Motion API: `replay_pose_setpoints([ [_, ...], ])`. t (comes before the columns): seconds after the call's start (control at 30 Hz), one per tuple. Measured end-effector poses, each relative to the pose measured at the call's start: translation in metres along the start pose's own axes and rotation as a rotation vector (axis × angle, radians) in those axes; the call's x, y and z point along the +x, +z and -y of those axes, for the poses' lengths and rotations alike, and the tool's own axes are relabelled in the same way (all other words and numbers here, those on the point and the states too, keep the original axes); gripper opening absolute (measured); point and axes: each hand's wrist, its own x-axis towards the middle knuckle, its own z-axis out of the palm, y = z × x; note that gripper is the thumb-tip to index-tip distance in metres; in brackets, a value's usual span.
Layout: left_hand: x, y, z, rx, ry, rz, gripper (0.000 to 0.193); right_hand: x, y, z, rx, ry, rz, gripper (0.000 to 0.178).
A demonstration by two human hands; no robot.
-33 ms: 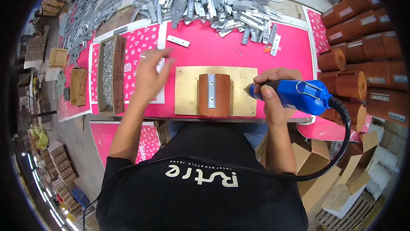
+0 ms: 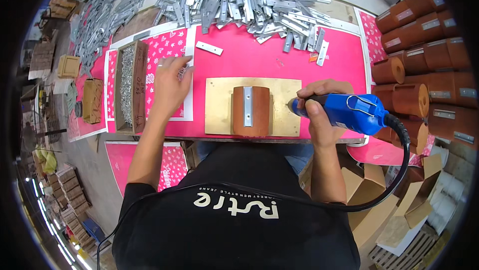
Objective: Using an electric screwdriver to attach metal brackets to wooden cylindrical components.
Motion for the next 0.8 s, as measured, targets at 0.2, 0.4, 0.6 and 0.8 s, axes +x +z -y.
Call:
replay_pose_setpoints([
  [0.2,-0.009,0.013,0.043,0.275,0.094,-0.063,0.014,0.001,0.003,-0.001,-0.002,0.008,0.006,0.032],
  [0.4,0.001,0.017,0.036,0.398,0.166,-0.06,0.009,0.0,0.001,-0.001,-0.032,0.006,-0.003,0.032],
  [0.6,-0.008,-0.019,0.033,-0.04,-0.273,-0.046,0.008,0.0,0.006,0.003,-0.094,0.032,-0.079,0.032],
  [0.8,-0.028,-0.016,-0.039,-0.675,-0.128,0.12,0.016,0.025,0.013,0.037,0.142,-0.151,-0.014,0.026],
])
